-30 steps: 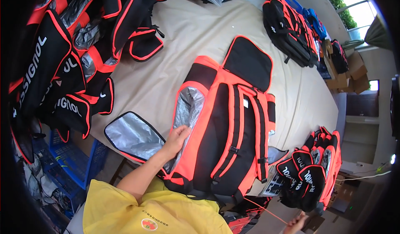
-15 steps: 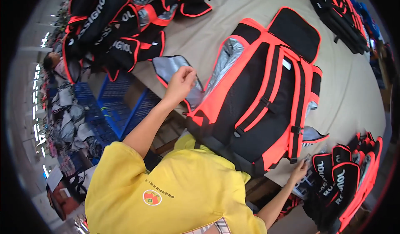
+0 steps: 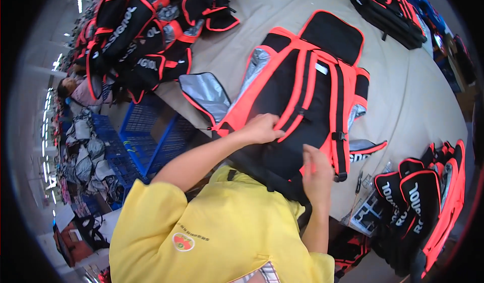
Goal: Checking and folding backpacks at a factory workstation.
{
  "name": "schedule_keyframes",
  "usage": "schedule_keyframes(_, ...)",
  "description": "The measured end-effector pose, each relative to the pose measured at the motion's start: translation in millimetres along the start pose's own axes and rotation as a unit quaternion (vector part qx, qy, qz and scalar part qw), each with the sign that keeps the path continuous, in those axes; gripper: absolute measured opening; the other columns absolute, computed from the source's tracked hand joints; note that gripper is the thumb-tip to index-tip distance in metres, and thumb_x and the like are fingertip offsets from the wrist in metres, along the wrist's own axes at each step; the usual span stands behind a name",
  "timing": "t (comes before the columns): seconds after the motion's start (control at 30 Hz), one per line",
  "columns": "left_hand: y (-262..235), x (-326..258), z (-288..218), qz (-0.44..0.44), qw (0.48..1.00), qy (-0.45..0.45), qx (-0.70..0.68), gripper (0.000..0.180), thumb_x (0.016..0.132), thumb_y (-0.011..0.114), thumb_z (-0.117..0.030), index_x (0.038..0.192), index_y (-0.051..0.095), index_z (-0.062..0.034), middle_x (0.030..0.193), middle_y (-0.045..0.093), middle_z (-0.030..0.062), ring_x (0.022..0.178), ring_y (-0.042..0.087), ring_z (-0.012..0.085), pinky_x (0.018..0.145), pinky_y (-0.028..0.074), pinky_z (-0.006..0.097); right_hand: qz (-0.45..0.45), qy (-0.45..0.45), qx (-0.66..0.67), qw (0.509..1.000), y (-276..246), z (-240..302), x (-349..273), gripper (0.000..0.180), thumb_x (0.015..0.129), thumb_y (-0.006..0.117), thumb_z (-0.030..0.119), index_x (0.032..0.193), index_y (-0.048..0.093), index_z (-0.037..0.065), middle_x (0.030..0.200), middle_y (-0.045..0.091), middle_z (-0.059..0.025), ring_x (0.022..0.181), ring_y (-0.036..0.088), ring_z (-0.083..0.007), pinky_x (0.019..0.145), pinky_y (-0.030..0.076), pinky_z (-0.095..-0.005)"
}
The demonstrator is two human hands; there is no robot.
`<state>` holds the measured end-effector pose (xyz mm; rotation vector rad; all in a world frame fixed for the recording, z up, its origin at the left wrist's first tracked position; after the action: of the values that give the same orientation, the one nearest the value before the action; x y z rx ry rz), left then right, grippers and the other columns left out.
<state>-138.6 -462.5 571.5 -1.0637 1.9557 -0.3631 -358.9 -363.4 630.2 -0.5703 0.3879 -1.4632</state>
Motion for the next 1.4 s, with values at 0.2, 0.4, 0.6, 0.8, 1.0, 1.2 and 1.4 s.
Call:
schedule_keyframes(0.2,-160.5,-15.1,-124.0,0.004,0.915,0.103,-0.389,0.034,0.11,0.055,-0.027,0.105,0.067,0.0035,0.091,0.076,0.0179,0.07,0.074,0.022,0.059,0.061,0.036,0.085,-0.069,-0.185,0.977,76.9,-48.9,-42.5,0.041,0.088,0.078,0.02,0.125,0.075,0.002,0.136,0.069,-0.0153,0.132,0.058,-0.0328,0.111,0.043,-0.0507)
schedule_keyframes(0.4,-212.1,-2.9,-118.3,-0.066,0.941,0.066,-0.326,0.029,0.109,0.059,-0.027,0.106,0.067,0.0004,0.09,0.076,0.0138,0.064,0.069,0.0143,0.051,0.053,0.028,0.082,-0.087,-0.132,0.984,60.7,-40.4,-33.3,0.039,0.09,0.077,0.019,0.124,0.074,0.001,0.127,0.073,-0.0136,0.124,0.064,-0.0336,0.105,0.049,-0.0487)
schedule_keyframes(0.6,-132.6,-10.2,-63.6,-0.065,0.951,0.034,-0.299,0.023,0.11,0.056,-0.029,0.11,0.062,-0.0064,0.082,0.071,0.0077,0.056,0.062,0.012,0.051,0.049,0.026,0.096,-0.104,0.389,0.91,-56.7,86.9,-6.0,0.02,0.097,0.067,0.006,0.113,0.079,0.003,0.1,0.078,-0.0191,0.091,0.076,-0.0336,0.082,0.06,-0.0408)
schedule_keyframes(0.8,-10.8,-25.2,52.0,0.061,0.964,-0.08,-0.248,0.051,0.109,0.059,-0.022,0.151,0.039,-0.0023,0.097,0.071,0.0112,0.079,0.071,0.0155,0.066,0.057,0.031,0.211,-0.171,0.662,0.698,-120.0,153.2,28.0,0.025,0.093,0.067,-0.002,0.111,0.072,-0.017,0.101,0.078,-0.0229,0.085,0.077,-0.0358,0.076,0.06,-0.0387)
schedule_keyframes(1.0,-48.7,4.6,24.7,-0.026,0.992,0.017,-0.12,0.066,0.102,0.07,-0.023,0.151,0.036,0.0045,0.117,0.066,0.019,0.097,0.071,0.0264,0.084,0.056,0.038,0.272,-0.364,0.651,0.608,-135.7,183.0,149.7,0.035,0.106,0.065,0.041,0.138,0.071,0.028,0.122,0.069,-0.0379,0.083,0.077,-0.0396,0.066,0.061,-0.0378)
schedule_keyframes(1.2,-111.4,129.7,-43.1,-0.248,0.936,0.248,0.022,0.054,0.099,0.069,-0.02,0.144,0.05,0.004,0.134,0.058,0.0278,0.132,0.054,0.0441,0.111,0.045,0.047,0.103,-0.451,0.611,0.643,-81.2,176.0,172.5,0.034,0.103,0.066,0.007,0.133,0.074,0.02,0.116,0.072,-0.0341,0.083,0.077,-0.0394,0.066,0.062,-0.0385)
schedule_keyframes(1.4,-104.7,274.3,1.4,-0.237,0.9,0.286,0.23,0.053,0.104,0.058,-0.032,0.148,0.053,-0.0035,0.157,0.048,0.0228,0.149,0.039,0.0419,0.122,0.029,0.062,0.199,-0.176,0.439,0.858,-72.1,100.4,258.8,0.02,0.096,0.066,0.004,0.1,0.077,-0.012,0.088,0.078,-0.0218,0.07,0.075,-0.0336,0.062,0.058,-0.0389)
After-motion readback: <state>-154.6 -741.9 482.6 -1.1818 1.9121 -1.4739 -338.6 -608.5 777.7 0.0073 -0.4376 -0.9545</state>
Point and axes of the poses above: each hand's wrist, its own x-axis towards the middle knuckle, its own y-axis out of the palm, z = x × y, the point moved 4 cm from there along x, towards the middle knuckle
